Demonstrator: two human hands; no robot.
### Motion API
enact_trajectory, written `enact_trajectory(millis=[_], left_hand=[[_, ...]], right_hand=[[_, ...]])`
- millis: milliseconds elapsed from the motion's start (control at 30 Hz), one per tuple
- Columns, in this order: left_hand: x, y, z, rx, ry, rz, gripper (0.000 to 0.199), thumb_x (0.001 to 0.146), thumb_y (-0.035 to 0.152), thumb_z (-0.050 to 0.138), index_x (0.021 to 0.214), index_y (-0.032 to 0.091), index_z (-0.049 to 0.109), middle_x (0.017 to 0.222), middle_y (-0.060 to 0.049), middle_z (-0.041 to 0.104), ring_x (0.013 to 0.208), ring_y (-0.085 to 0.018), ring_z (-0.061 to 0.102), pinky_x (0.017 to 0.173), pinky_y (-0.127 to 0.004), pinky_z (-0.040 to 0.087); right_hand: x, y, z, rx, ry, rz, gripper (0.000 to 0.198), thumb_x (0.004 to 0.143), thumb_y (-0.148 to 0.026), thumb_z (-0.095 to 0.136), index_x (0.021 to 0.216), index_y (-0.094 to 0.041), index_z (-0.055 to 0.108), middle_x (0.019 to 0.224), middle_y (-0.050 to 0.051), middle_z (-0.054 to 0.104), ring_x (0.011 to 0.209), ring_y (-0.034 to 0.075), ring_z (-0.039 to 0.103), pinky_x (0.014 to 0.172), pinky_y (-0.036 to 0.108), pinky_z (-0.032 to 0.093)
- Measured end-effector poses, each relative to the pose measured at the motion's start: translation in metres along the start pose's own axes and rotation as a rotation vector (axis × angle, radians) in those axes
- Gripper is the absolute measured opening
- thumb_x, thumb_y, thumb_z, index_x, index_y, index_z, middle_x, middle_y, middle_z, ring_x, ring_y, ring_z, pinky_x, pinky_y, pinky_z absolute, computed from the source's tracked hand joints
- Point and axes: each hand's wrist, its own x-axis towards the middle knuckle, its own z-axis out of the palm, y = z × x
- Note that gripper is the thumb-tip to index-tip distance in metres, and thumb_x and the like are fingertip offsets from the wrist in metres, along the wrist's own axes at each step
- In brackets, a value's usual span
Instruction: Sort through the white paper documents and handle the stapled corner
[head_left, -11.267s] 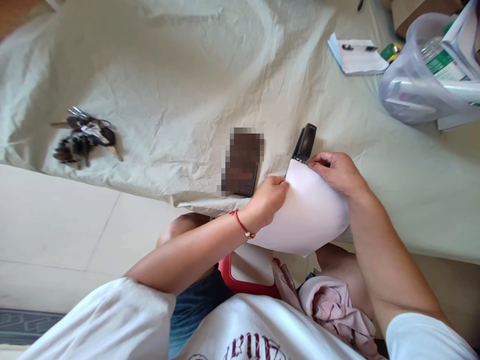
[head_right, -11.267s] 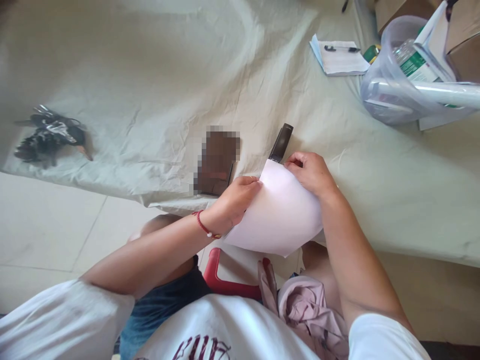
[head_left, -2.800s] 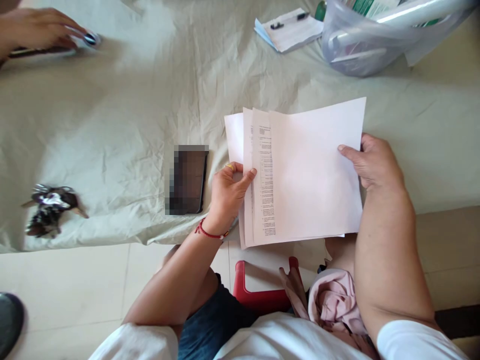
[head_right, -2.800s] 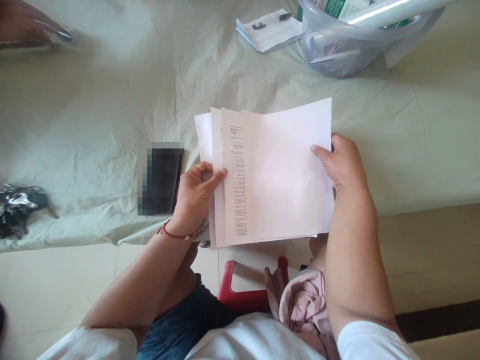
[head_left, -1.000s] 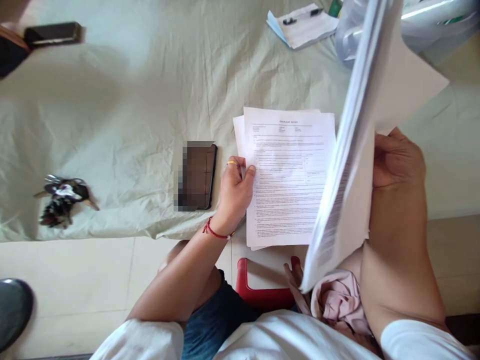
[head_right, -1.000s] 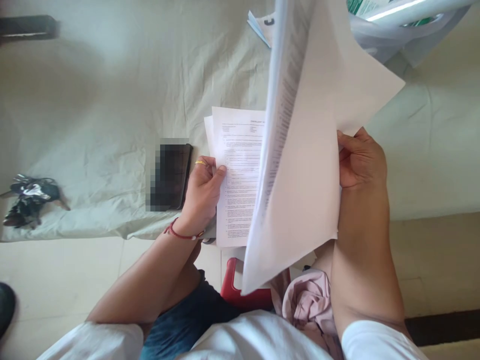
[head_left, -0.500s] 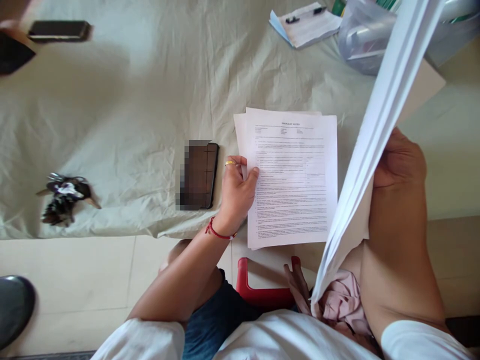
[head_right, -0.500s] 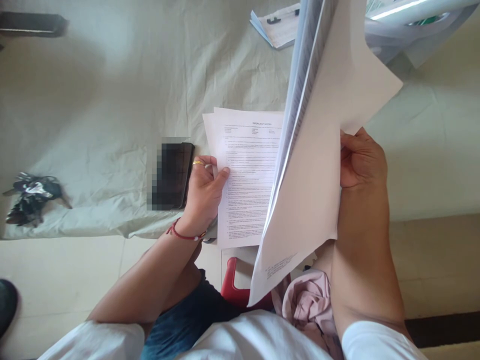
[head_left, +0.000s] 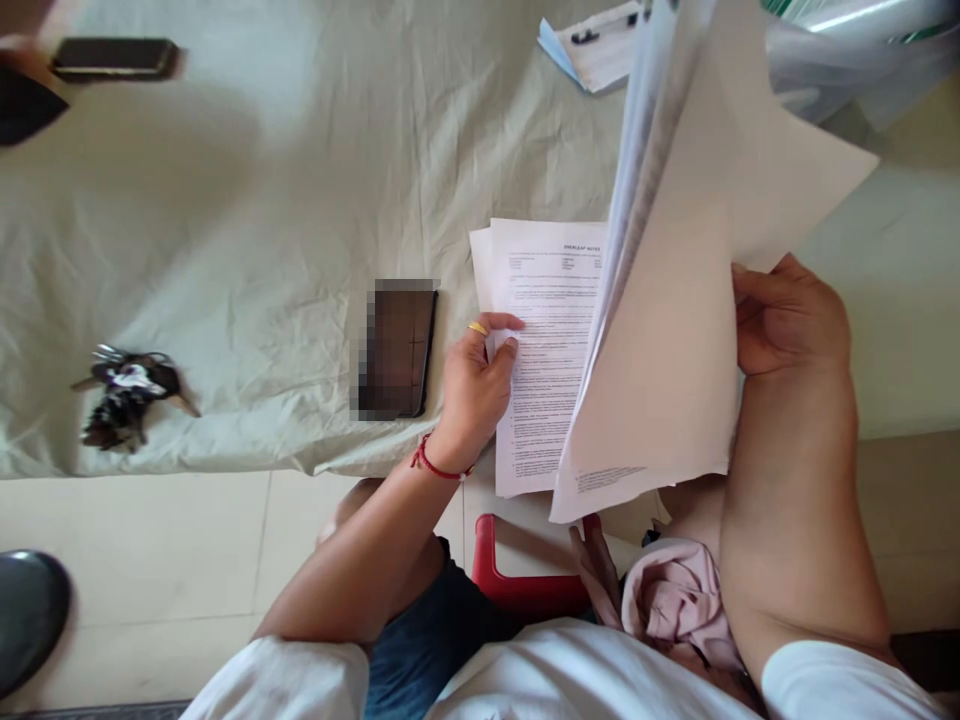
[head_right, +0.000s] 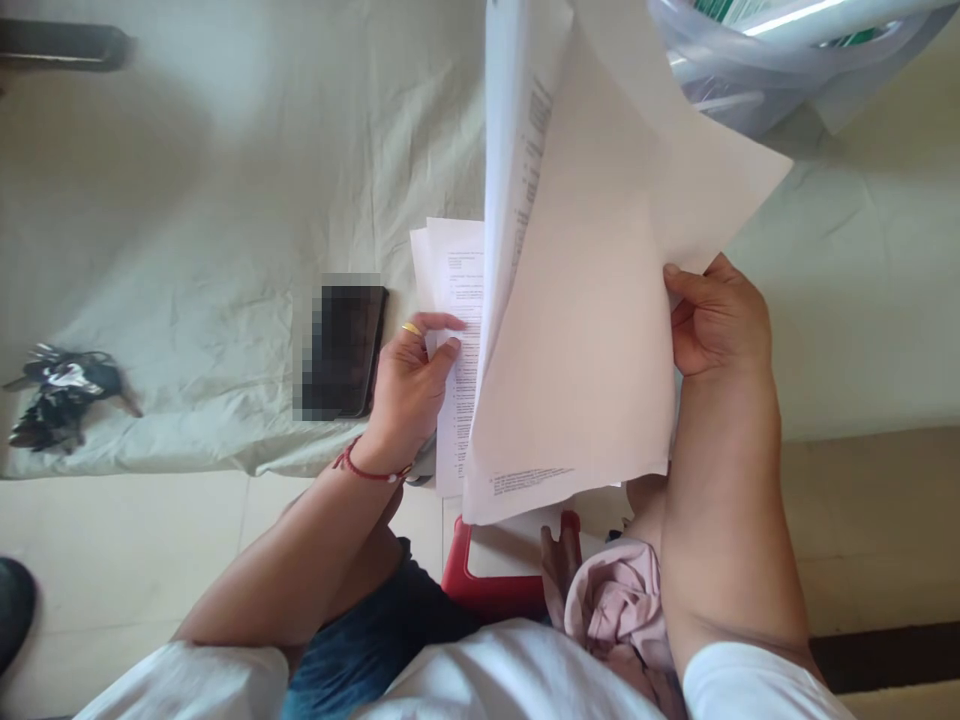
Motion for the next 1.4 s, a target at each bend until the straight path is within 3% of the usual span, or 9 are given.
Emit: enact_trajectory(millis=[67,167,267,333,433,700,967,1200,1400], left_hand=[[0.0,0.002,0.0,0.021,-0.004,-0.062,0.008,0.096,0.018,0.07,0.091,0.022,0.075,0.065,0.003,0.058,0.054,-0.01,0.043,0.05,-0.024,0.031],[-0.001,0.004,0.003,-0.024,0.034,-0.107,0.009,0.093,0.016,0.069,0.091,0.021,0.077,0.074,0.0,0.068,0.061,-0.011,0.051,0.055,-0.024,0.037],[-0.002,0.004,0.006,-0.089,0.048,-0.122,0.008,0.096,0.025,0.072,0.096,0.021,0.079,0.081,-0.001,0.073,0.069,-0.014,0.06,0.062,-0.026,0.046],[-0.003,0.004,0.008,-0.129,0.039,-0.124,0.018,0.1,0.036,0.072,0.094,0.021,0.077,0.082,-0.002,0.074,0.071,-0.015,0.062,0.065,-0.027,0.05],[-0.004,0.004,0.008,-0.15,0.019,-0.106,0.03,0.102,0.047,0.071,0.089,0.021,0.074,0.082,-0.002,0.072,0.074,-0.016,0.062,0.07,-0.028,0.051],[0.001,0.0,0.006,0.005,0.077,-0.068,0.012,0.098,0.03,0.075,0.091,0.021,0.074,0.075,0.002,0.057,0.07,-0.014,0.048,0.066,-0.028,0.042],[0.002,0.001,0.006,0.074,0.127,-0.07,0.025,0.091,0.032,0.083,0.079,0.023,0.064,0.069,0.003,0.054,0.066,-0.013,0.044,0.063,-0.03,0.037],[0.002,-0.003,0.005,0.02,0.106,-0.075,0.028,0.091,0.037,0.086,0.084,0.023,0.063,0.076,0.003,0.056,0.071,-0.014,0.049,0.072,-0.031,0.041],[0.003,-0.008,0.005,-0.082,0.054,0.002,0.033,0.1,0.048,0.079,0.091,0.025,0.056,0.081,0.001,0.057,0.075,-0.015,0.055,0.074,-0.03,0.049]], right_hand=[[0.0,0.002,0.001,-0.018,0.001,-0.006,0.045,0.054,-0.01,0.085,0.097,-0.022,0.08,0.116,0.002,0.085,0.114,0.024,0.08,0.117,0.046,0.065],[0.0,0.006,0.003,-0.07,0.01,0.002,0.049,0.052,-0.01,0.083,0.099,-0.021,0.082,0.111,0.002,0.086,0.113,0.027,0.081,0.12,0.051,0.062],[-0.001,0.01,0.006,-0.12,0.005,0.014,0.048,0.051,-0.011,0.084,0.098,-0.021,0.082,0.105,0.001,0.086,0.109,0.028,0.082,0.122,0.053,0.06],[-0.001,0.012,0.007,-0.131,-0.006,0.017,0.047,0.05,-0.011,0.083,0.096,-0.022,0.081,0.103,0.0,0.086,0.106,0.028,0.082,0.121,0.054,0.061],[-0.001,0.014,0.008,-0.13,-0.011,0.023,0.045,0.051,-0.01,0.083,0.095,-0.022,0.079,0.102,-0.001,0.086,0.104,0.027,0.081,0.117,0.054,0.063],[-0.004,0.012,0.009,-0.163,-0.003,0.034,0.041,0.056,-0.01,0.082,0.096,-0.019,0.08,0.103,0.003,0.086,0.1,0.026,0.081,0.114,0.054,0.064],[-0.002,0.016,0.004,-0.19,0.01,-0.017,0.035,0.057,-0.014,0.083,0.091,-0.02,0.08,0.099,0.002,0.085,0.094,0.024,0.08,0.11,0.054,0.066],[0.0,0.021,0.001,-0.246,0.022,-0.06,0.032,0.059,-0.011,0.083,0.091,-0.018,0.078,0.096,0.003,0.083,0.086,0.02,0.077,0.105,0.049,0.066],[0.002,0.022,0.0,-0.366,0.11,-0.132,0.031,0.062,-0.014,0.081,0.093,-0.018,0.082,0.093,0.002,0.082,0.081,0.018,0.073,0.102,0.044,0.066]])
